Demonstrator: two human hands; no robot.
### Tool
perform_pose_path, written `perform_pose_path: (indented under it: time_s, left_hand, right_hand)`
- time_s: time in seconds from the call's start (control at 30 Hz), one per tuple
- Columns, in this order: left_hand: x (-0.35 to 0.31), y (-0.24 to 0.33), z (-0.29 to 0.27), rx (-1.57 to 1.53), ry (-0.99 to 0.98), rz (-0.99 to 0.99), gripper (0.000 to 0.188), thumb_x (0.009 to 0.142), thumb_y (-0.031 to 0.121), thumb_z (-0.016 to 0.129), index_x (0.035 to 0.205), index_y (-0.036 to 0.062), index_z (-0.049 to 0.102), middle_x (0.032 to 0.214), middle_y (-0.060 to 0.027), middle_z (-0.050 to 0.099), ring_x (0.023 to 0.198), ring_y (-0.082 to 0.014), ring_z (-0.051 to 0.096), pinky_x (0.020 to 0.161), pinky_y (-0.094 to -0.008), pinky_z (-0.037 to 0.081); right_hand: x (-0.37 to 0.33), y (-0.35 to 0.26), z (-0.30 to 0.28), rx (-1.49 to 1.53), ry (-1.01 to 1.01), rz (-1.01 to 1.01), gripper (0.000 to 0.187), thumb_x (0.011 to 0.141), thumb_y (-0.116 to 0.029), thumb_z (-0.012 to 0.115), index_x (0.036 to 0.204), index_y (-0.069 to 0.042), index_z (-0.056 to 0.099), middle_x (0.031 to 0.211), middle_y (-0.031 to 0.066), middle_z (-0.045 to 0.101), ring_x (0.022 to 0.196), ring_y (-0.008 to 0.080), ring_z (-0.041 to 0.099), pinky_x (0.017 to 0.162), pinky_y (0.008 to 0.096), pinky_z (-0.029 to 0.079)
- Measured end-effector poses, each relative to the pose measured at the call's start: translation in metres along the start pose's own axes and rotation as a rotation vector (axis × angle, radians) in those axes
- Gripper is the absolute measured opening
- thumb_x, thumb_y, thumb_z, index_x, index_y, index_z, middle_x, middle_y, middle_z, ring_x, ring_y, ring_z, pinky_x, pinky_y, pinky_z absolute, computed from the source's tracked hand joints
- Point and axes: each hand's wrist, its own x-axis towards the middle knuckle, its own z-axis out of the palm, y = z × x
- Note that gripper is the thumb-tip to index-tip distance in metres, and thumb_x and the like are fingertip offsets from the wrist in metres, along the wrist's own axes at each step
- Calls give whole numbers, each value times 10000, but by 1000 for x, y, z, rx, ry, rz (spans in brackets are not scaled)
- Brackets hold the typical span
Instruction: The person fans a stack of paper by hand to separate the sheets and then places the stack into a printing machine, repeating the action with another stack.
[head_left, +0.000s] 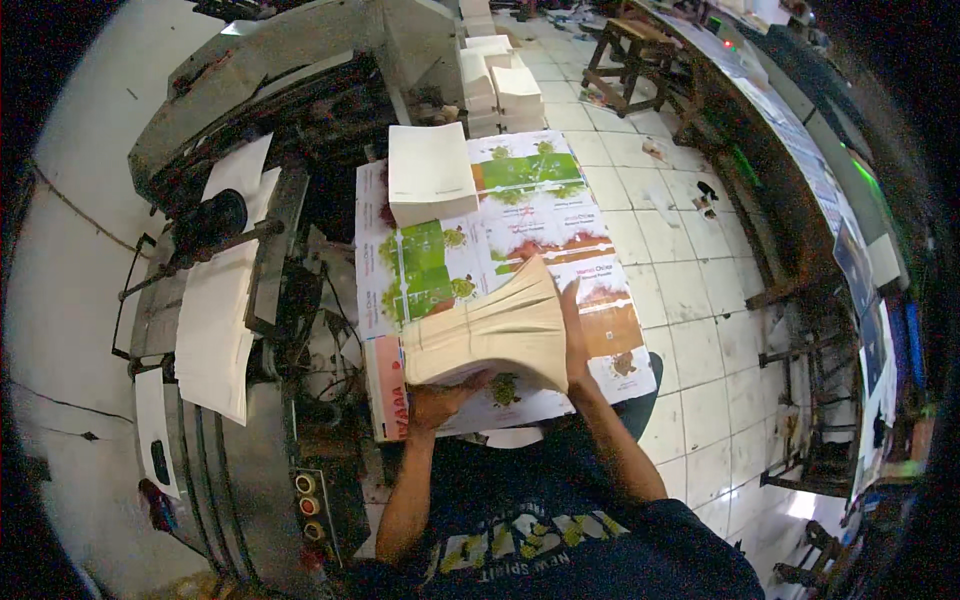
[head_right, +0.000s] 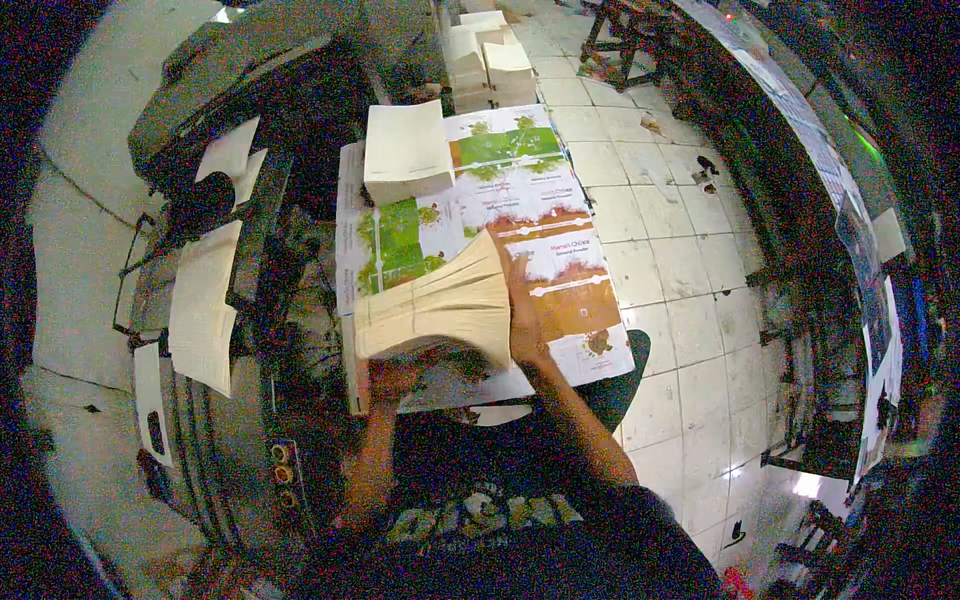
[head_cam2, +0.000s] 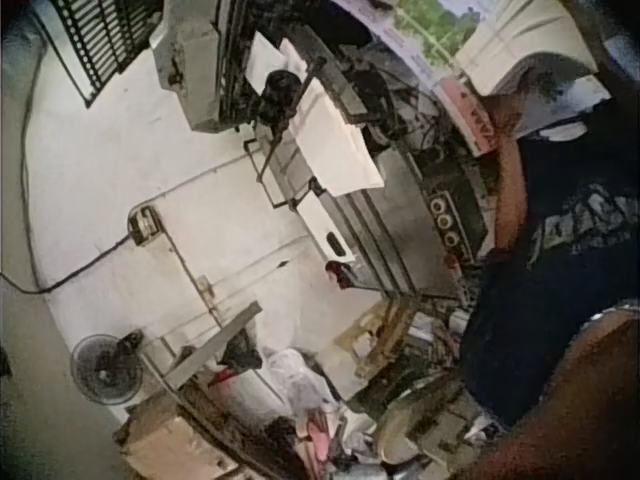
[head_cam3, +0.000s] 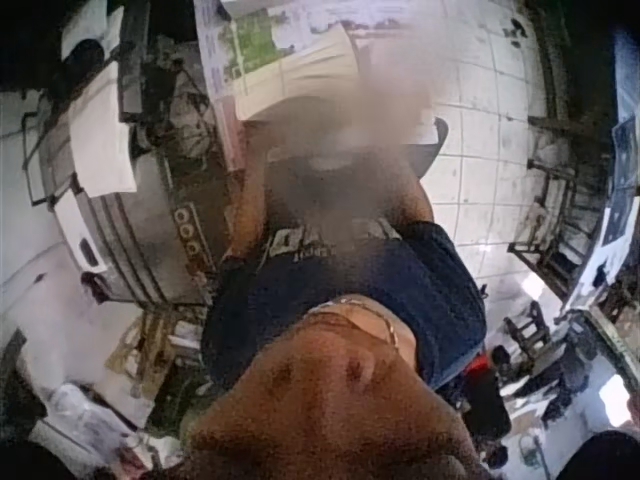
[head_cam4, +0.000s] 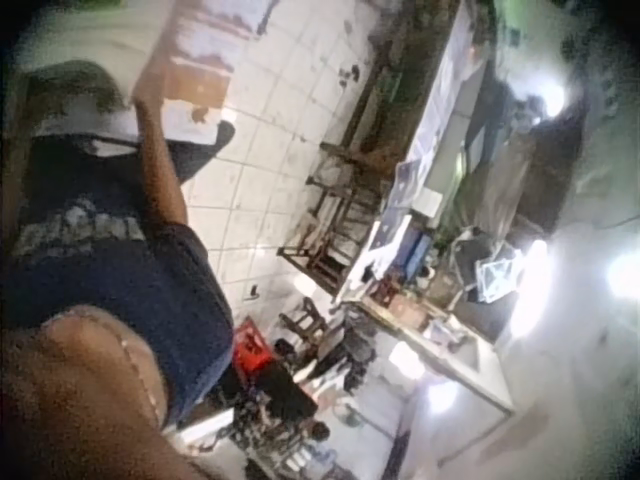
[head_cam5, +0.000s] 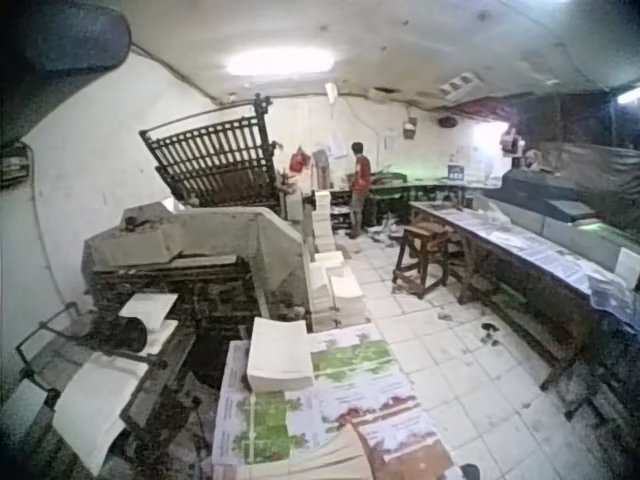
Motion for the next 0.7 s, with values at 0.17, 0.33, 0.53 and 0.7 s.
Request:
perform_pose_path:
  time_s: [0.17, 0.33, 0.53, 0.7]
  left_hand:
    - [4, -3, 8, 40, -18, 37, 834, 620, 219, 962, 1278, 15, 490, 1173, -131, 652, 1044, -239, 657, 912, -386, 551]
    - [-2, -17, 15, 502, 155, 419, 901, 605, 300, 970, 1301, 11, 476, 1199, -166, 641, 1064, -279, 645, 900, -383, 551]
    - [8, 4, 36, 240, 357, -71, 837, 582, 359, 975, 1219, 10, 560, 1112, -159, 681, 997, -303, 669, 872, -399, 548]
    - [21, 25, 21, 70, 297, -15, 766, 587, 333, 972, 1174, 8, 602, 1059, -139, 705, 961, -294, 684, 864, -402, 548]
  right_hand:
    - [10, -31, -5, -81, -76, 196, 796, 1020, -656, 193, 1556, -76, 291, 1491, 127, 449, 1367, 257, 405, 1180, 385, 251]
    - [3, 19, -29, 83, 5, 131, 830, 1011, -642, 312, 1548, -11, 259, 1486, 180, 430, 1318, 259, 472, 1093, 382, 406]
    - [16, 69, -70, 1117, -518, 110, 916, 954, -756, 214, 1491, -32, 372, 1377, 182, 553, 1229, 290, 572, 1046, 396, 466]
    - [4, -55, 7, 16, 71, 296, 897, 990, -705, 206, 1533, 4, 295, 1481, 191, 459, 1343, 286, 461, 1145, 395, 335]
